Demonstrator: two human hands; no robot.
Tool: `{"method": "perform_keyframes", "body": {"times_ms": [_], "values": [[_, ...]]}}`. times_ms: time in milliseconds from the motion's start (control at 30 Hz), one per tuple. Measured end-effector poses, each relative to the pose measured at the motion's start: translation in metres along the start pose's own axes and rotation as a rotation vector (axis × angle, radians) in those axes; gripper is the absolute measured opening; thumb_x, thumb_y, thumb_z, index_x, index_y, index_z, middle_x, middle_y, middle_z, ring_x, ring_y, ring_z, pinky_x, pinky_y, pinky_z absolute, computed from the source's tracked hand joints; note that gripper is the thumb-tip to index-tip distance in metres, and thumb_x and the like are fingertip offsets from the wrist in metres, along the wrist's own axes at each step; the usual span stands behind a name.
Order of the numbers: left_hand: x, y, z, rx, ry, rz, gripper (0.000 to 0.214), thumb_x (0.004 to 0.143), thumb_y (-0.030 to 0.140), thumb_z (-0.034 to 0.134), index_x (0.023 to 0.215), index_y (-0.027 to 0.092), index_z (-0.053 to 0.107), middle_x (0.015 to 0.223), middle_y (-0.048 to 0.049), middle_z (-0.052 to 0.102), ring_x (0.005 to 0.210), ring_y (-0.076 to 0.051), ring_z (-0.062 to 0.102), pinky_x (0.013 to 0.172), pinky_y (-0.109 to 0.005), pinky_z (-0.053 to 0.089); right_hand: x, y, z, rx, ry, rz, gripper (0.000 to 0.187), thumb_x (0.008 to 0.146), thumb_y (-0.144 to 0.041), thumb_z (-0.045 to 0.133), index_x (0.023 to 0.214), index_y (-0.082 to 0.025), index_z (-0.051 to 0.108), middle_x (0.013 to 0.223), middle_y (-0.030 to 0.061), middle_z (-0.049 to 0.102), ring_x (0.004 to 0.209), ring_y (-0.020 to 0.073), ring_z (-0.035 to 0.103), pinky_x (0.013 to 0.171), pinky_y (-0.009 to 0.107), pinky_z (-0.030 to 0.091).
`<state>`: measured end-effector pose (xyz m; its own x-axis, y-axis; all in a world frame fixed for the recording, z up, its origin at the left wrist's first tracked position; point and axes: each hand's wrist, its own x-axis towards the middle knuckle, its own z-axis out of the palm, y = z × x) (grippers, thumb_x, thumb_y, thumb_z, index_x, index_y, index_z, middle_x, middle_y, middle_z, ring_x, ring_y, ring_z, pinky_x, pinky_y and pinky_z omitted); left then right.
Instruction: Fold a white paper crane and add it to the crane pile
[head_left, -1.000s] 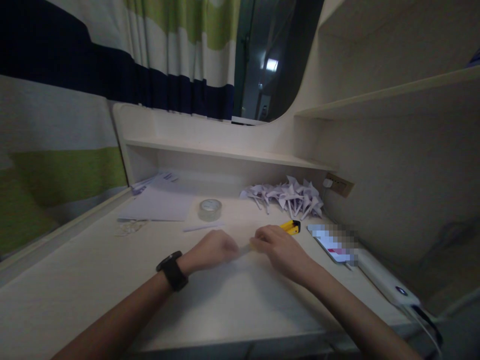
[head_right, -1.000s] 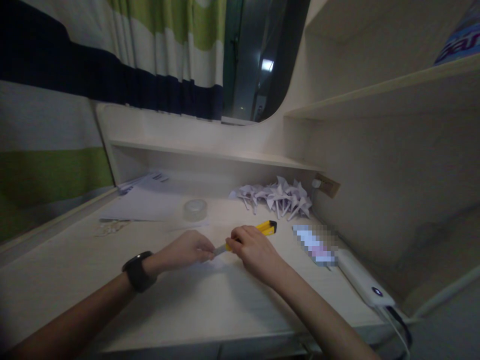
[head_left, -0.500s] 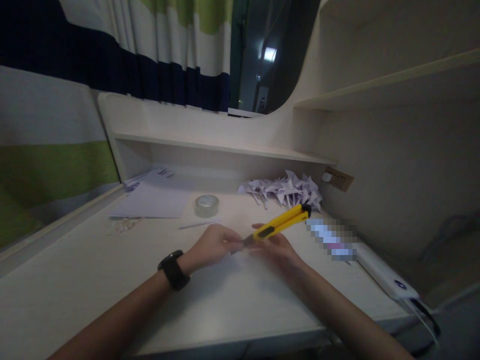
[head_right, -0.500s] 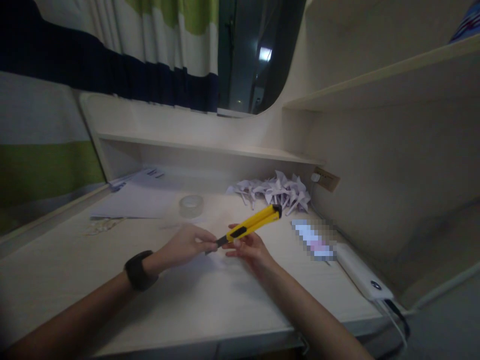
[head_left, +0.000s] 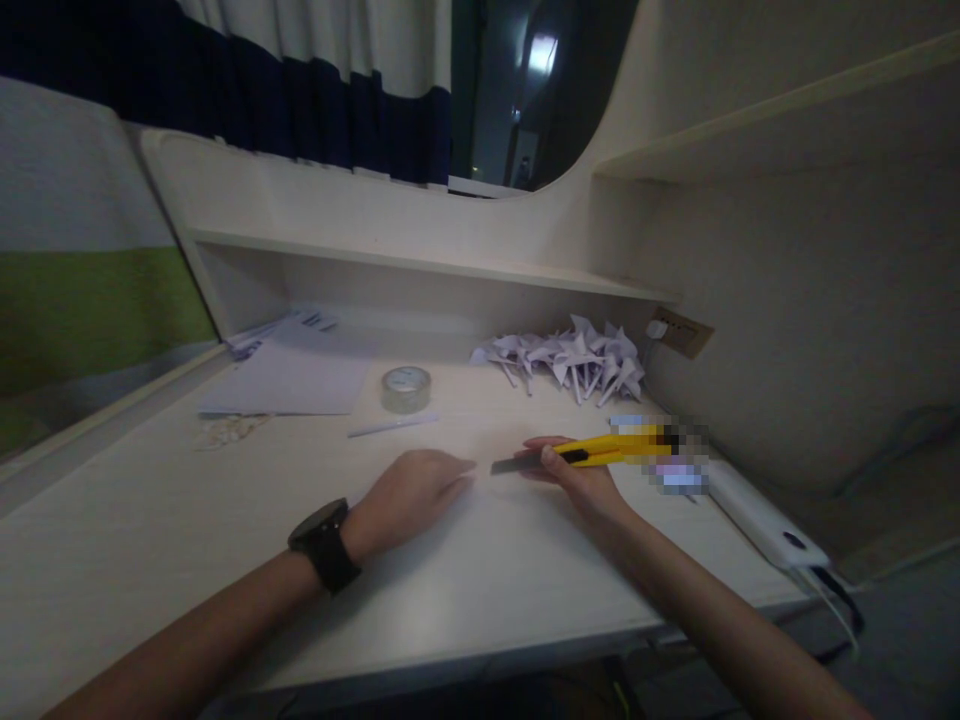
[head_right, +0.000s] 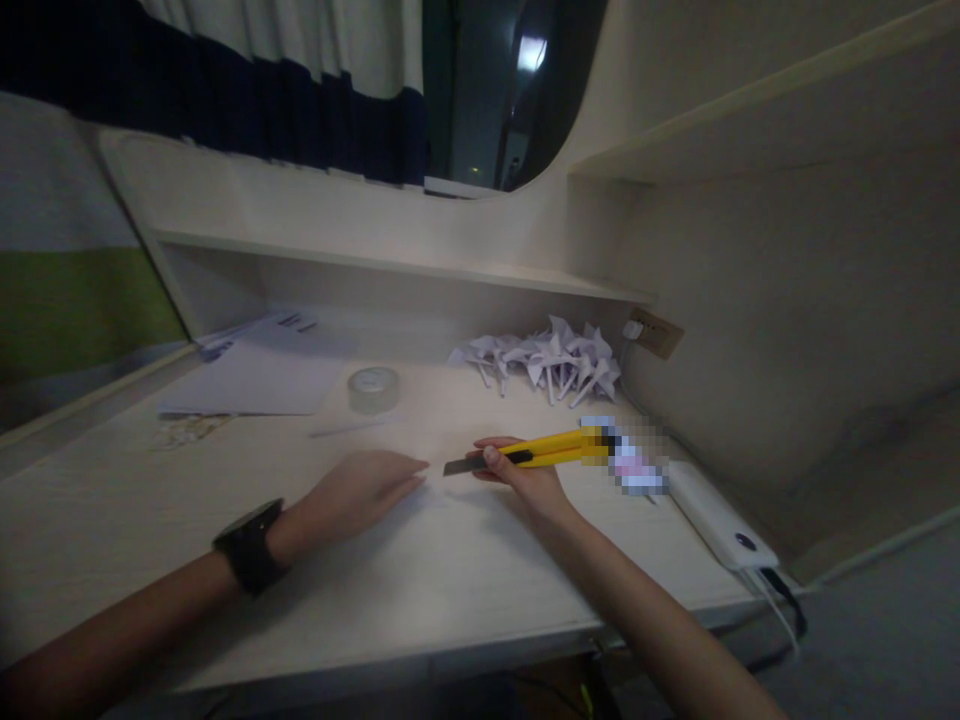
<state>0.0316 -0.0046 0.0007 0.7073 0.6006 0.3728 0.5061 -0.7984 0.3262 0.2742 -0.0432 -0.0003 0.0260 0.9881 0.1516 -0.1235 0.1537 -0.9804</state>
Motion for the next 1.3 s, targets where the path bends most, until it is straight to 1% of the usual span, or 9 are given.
{"method": "perform_keyframes", "body": {"times_ms": [67,133,200,267,433,567,867,1133,1300], "values": [[-0.011,-0.001,0.003,0.083,-0.032,0.090,0.035,0.099,0.032,0.038,0.111,0.019,0.067,0.109,-0.0088,0.071,0.101,-0.023,0.064,0.091,-0.039,0.047,0.000,0.004,-0.002,0.041,0.019,0.032,0.038,0.062,-0.045,0.082,0.086,-0.017,0.071,0.088,0.0077,0.073,0.088,0.0230,0.068,0.080,0.040,0.057],[-0.020,0.001,0.006,0.109,-0.050,0.143,0.034,0.100,0.030,0.036,0.114,0.020,0.065,0.116,-0.0066,0.068,0.110,-0.022,0.060,0.099,-0.040,0.043,-0.001,0.008,-0.002,0.022,0.026,0.031,0.035,0.058,-0.039,0.085,0.082,-0.018,0.070,0.087,0.0062,0.073,0.084,0.0215,0.068,0.078,0.039,0.057],[-0.026,0.005,0.008,0.114,-0.051,0.159,0.033,0.100,0.030,0.036,0.121,0.022,0.061,0.124,-0.0052,0.064,0.117,-0.021,0.056,0.102,-0.040,0.041,-0.003,0.010,0.000,-0.061,0.036,-0.005,0.031,0.057,-0.035,0.085,0.078,-0.018,0.070,0.085,0.0053,0.073,0.079,0.0199,0.067,0.077,0.037,0.056],[-0.029,0.007,0.010,0.113,-0.049,0.166,0.034,0.100,0.030,0.037,0.125,0.024,0.058,0.129,-0.0042,0.061,0.120,-0.020,0.053,0.105,-0.041,0.039,-0.005,0.012,0.002,-0.163,0.041,-0.054,0.027,0.059,-0.035,0.084,0.076,-0.019,0.070,0.085,0.0053,0.074,0.078,0.0192,0.067,0.078,0.035,0.055],[-0.030,0.003,0.013,0.114,-0.057,0.174,0.034,0.100,0.031,0.037,0.127,0.027,0.058,0.131,-0.0017,0.060,0.121,-0.020,0.053,0.107,-0.042,0.036,-0.010,0.014,0.006,-0.327,0.045,-0.106,0.023,0.067,-0.039,0.078,0.077,-0.020,0.071,0.082,0.0052,0.073,0.077,0.0196,0.066,0.076,0.034,0.054],[-0.030,0.001,0.014,0.107,-0.069,0.167,0.036,0.100,0.031,0.037,0.129,0.026,0.057,0.131,-0.0019,0.059,0.122,-0.019,0.051,0.108,-0.041,0.035,-0.012,0.015,0.009,-0.435,0.055,-0.099,0.024,0.067,-0.041,0.077,0.074,-0.020,0.070,0.078,0.0051,0.071,0.074,0.0205,0.064,0.074,0.037,0.054],[-0.029,0.002,0.013,0.116,-0.081,0.168,0.035,0.099,0.030,0.038,0.129,0.025,0.056,0.131,-0.0012,0.060,0.122,-0.019,0.051,0.108,-0.040,0.035,-0.012,0.019,0.009,-0.444,0.079,-0.088,0.022,0.067,-0.041,0.078,0.074,-0.021,0.071,0.078,0.0046,0.071,0.074,0.0217,0.065,0.074,0.039,0.055],[-0.029,0.000,0.015,0.109,-0.051,0.193,0.035,0.099,0.029,0.038,0.129,0.025,0.056,0.130,-0.0009,0.060,0.121,-0.020,0.052,0.107,-0.042,0.036,-0.013,0.019,0.011,-0.460,0.085,-0.085,0.022,0.068,-0.040,0.077,0.075,-0.020,0.071,0.079,0.0052,0.072,0.074,0.0210,0.066,0.073,0.037,0.056],[-0.030,0.000,0.016,0.117,-0.042,0.200,0.034,0.099,0.029,0.039,0.127,0.024,0.057,0.129,-0.0015,0.061,0.119,-0.020,0.054,0.105,-0.042,0.038,-0.012,0.023,0.009,-0.478,0.078,-0.101,0.020,0.069,-0.038,0.076,0.075,-0.020,0.072,0.079,0.0040,0.072,0.074,0.0200,0.066,0.072,0.034,0.056]]}}
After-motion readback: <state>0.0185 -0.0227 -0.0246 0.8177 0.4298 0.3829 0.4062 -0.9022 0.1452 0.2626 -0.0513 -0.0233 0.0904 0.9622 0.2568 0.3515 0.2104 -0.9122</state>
